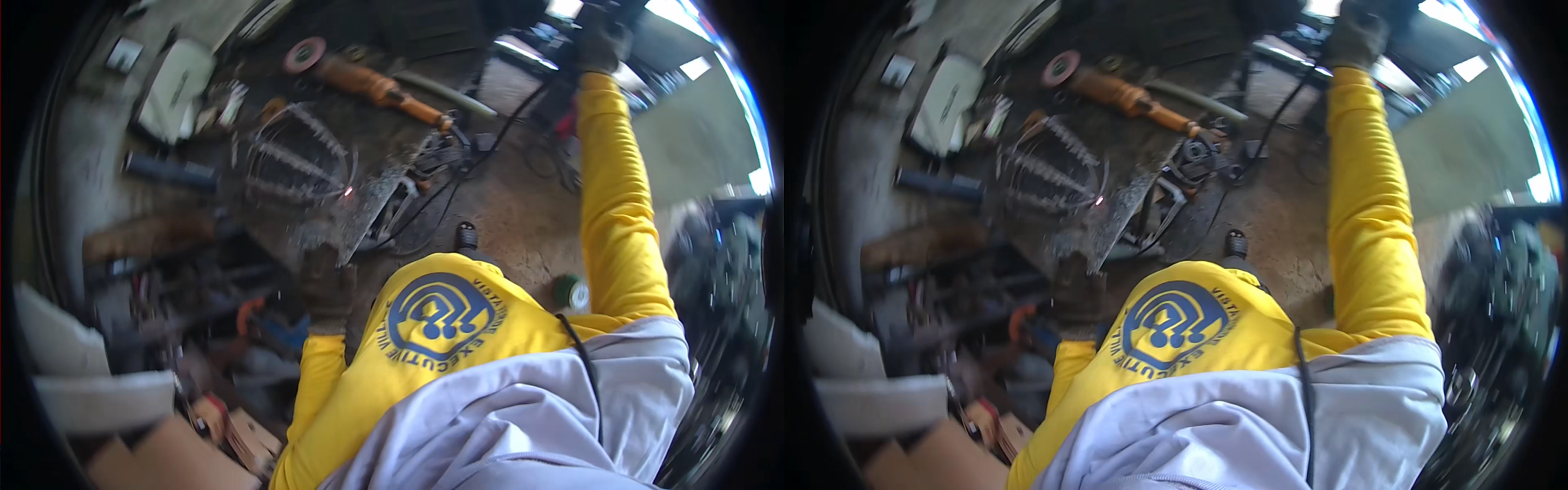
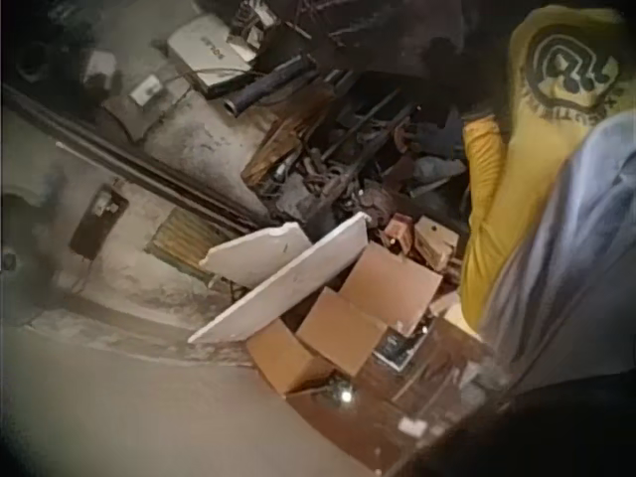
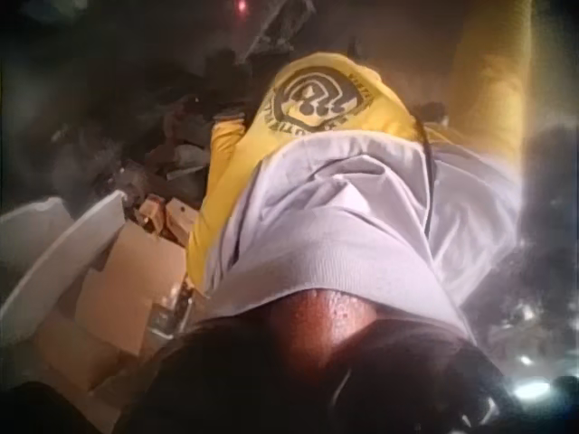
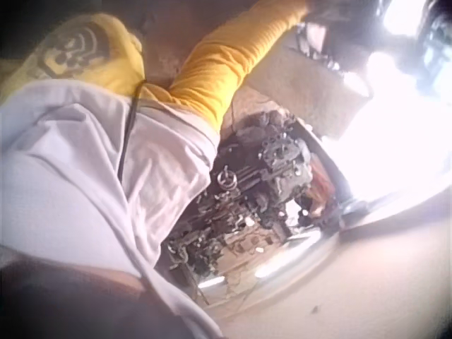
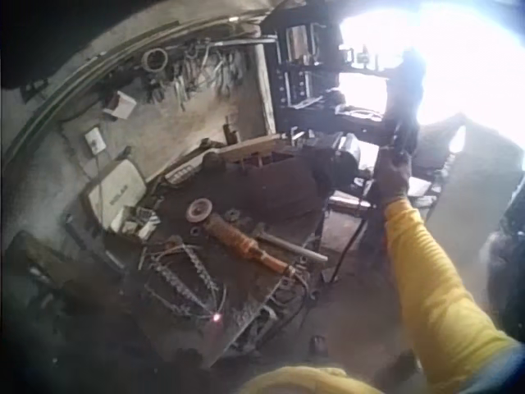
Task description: The person grinds a metal cage with a power tool, uses a hammer to shape the metal rods, and welds pieces together using a welding rod.
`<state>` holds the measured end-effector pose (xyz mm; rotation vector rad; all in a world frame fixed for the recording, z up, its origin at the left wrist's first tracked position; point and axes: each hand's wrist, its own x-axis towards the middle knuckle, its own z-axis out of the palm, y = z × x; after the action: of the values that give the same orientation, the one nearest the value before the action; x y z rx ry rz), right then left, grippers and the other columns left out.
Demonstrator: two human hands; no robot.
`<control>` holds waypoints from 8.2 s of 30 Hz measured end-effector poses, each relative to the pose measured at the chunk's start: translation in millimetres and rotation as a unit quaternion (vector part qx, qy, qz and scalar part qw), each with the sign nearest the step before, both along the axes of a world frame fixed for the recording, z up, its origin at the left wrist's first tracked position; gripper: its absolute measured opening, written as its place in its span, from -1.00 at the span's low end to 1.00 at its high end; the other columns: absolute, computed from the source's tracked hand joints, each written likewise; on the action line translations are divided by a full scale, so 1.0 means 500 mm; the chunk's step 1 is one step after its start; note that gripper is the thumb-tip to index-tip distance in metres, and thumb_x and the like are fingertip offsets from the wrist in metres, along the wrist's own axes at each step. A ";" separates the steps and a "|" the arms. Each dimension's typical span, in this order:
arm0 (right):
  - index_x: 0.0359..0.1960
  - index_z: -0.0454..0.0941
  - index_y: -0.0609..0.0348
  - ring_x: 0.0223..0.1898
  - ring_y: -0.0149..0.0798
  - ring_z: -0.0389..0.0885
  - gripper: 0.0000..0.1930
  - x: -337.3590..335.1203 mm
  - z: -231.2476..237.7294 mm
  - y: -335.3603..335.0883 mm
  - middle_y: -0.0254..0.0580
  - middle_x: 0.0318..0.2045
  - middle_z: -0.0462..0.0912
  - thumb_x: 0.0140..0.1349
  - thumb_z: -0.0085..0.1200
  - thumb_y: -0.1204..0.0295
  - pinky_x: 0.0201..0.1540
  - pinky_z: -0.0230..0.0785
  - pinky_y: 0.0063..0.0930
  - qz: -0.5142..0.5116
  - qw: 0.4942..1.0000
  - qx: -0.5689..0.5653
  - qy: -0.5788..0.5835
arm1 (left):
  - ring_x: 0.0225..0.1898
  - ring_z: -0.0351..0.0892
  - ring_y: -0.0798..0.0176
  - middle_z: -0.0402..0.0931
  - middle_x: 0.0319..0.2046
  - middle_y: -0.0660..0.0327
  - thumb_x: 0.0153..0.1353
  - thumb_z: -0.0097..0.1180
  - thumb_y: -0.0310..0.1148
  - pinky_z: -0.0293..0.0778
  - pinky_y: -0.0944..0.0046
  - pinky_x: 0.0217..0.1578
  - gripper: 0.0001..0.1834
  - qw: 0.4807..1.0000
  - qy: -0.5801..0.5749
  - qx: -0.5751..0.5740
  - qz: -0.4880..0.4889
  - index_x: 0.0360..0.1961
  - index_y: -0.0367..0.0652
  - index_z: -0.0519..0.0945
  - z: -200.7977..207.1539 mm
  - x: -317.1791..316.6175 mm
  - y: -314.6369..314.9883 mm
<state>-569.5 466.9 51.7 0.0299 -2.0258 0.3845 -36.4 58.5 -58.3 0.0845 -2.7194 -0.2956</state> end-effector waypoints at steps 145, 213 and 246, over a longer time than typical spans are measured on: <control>0.00 0.64 0.16 -0.15 -0.07 0.74 -0.66 0.707 -0.103 -0.516 -0.05 -0.15 0.71 0.18 0.33 0.40 -0.14 0.59 -0.29 0.380 0.855 -0.058 -0.349 | -0.09 0.61 0.26 0.58 0.01 0.15 0.37 0.24 -0.38 0.61 0.29 -0.06 -0.66 0.823 0.136 0.552 -0.001 0.15 -0.11 0.59 -0.059 -0.010 -0.270; 0.24 0.43 0.10 0.09 0.15 0.63 -0.37 0.150 -0.070 -0.825 0.10 0.08 0.63 0.23 0.18 0.01 0.17 0.47 -0.03 0.349 0.843 0.189 -0.363 | -0.38 0.66 -0.09 0.62 -0.42 -0.01 0.29 0.29 -0.22 0.53 0.06 -0.35 -0.76 0.900 0.166 0.192 0.353 -0.20 -0.17 0.60 -0.016 -0.095 -0.104; -0.17 0.77 -0.02 -0.18 0.04 0.77 -0.77 0.076 -0.117 -1.022 -0.07 -0.27 0.77 0.13 0.21 0.43 -0.15 0.61 -0.11 0.518 0.504 0.675 -0.151 | -0.32 0.72 0.09 0.67 -0.31 0.04 0.36 0.24 -0.29 0.58 0.16 -0.28 -0.75 0.910 0.092 0.224 0.336 -0.10 -0.27 0.62 -0.011 -0.084 -0.109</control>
<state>-531.7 -44.3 -6.9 2.3445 -1.8500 -0.6736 -78.6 3.8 -63.6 1.0333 -2.2115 -0.6632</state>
